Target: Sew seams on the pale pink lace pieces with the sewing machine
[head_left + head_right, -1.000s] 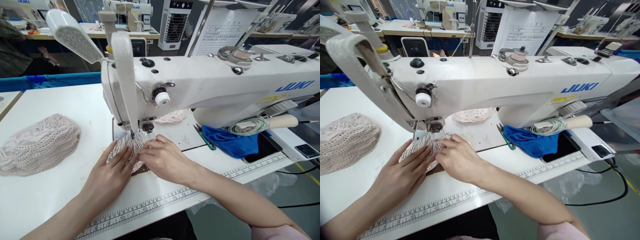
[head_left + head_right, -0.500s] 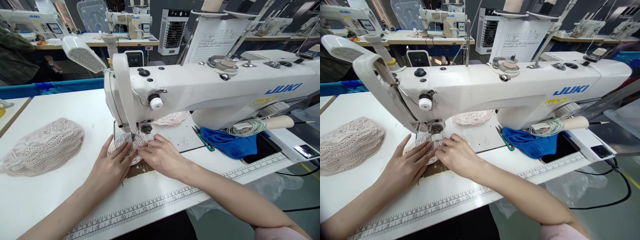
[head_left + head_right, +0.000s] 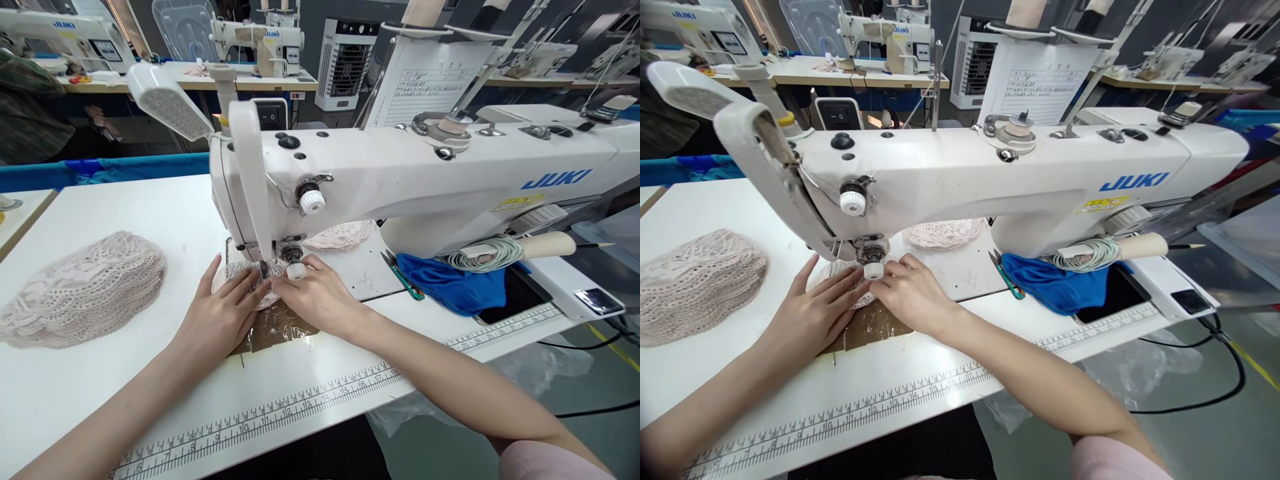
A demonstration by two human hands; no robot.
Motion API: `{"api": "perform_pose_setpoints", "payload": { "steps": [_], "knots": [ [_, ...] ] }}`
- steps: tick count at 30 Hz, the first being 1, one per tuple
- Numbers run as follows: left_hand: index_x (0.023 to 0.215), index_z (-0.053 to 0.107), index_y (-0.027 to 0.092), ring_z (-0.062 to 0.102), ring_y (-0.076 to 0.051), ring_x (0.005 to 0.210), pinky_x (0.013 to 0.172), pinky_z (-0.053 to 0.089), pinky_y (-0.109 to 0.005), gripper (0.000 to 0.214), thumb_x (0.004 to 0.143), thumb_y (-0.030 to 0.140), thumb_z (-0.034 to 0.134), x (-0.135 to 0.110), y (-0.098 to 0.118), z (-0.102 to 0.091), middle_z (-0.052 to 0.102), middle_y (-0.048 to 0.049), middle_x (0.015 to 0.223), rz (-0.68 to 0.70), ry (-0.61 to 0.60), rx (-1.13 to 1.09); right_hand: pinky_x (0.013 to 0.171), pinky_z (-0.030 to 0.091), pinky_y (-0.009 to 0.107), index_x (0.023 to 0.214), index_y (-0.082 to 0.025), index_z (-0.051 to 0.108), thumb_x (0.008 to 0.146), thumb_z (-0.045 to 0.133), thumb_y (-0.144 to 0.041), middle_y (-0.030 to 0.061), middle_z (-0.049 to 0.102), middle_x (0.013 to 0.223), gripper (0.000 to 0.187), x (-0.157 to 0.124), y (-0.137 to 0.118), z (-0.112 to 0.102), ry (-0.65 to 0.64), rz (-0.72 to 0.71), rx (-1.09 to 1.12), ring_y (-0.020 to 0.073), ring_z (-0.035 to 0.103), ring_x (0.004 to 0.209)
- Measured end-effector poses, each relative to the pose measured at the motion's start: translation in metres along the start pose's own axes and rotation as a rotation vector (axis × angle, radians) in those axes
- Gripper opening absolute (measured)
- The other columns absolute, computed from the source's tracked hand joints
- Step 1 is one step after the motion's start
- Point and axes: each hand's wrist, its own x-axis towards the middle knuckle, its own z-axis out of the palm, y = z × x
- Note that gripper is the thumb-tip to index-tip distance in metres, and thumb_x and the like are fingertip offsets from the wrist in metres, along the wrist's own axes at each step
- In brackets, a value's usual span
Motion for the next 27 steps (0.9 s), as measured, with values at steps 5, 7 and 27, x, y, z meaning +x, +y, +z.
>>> {"api": "perform_pose_setpoints", "payload": {
  "steps": [5, 7, 27],
  "knots": [
    [0.118, 0.063, 0.023, 0.058, -0.025, 0.108, 0.102, 0.039, -0.051, 0.034, 0.087, 0.018, 0.05, 0.002, 0.002, -0.003, 0.064, -0.0079, 0.114, -0.195, -0.063, -0.25, 0.083, 0.038, 0.035, 0.085, -0.018, 0.069, 0.09, 0.055, -0.015, 0.002, 0.072, 0.084, 0.015, -0.001, -0.001, 0.0, 0.036, 0.072, 0.189, 0.0193, 0.059, 0.084],
    [0.112, 0.066, 0.023, 0.057, -0.024, 0.101, 0.092, 0.045, -0.046, 0.028, 0.086, 0.024, 0.054, 0.005, 0.001, -0.003, 0.063, -0.0067, 0.106, -0.281, -0.095, -0.39, 0.081, 0.039, 0.033, 0.087, -0.019, 0.07, 0.09, 0.059, -0.02, 0.0006, 0.072, 0.084, 0.012, -0.001, 0.0, 0.0, 0.039, 0.129, 0.278, 0.0186, 0.059, 0.083],
    [0.097, 0.071, 0.023, 0.056, -0.025, 0.107, 0.098, 0.041, -0.048, 0.018, 0.09, 0.022, 0.054, -0.003, 0.013, -0.01, 0.067, -0.0046, 0.111, -0.1, 0.038, -0.166, 0.084, 0.042, 0.034, 0.082, -0.019, 0.071, 0.09, 0.059, -0.018, -0.0009, 0.073, 0.094, 0.015, -0.008, -0.005, -0.003, 0.061, 0.078, 0.296, 0.0168, 0.061, 0.089]
  ]
}}
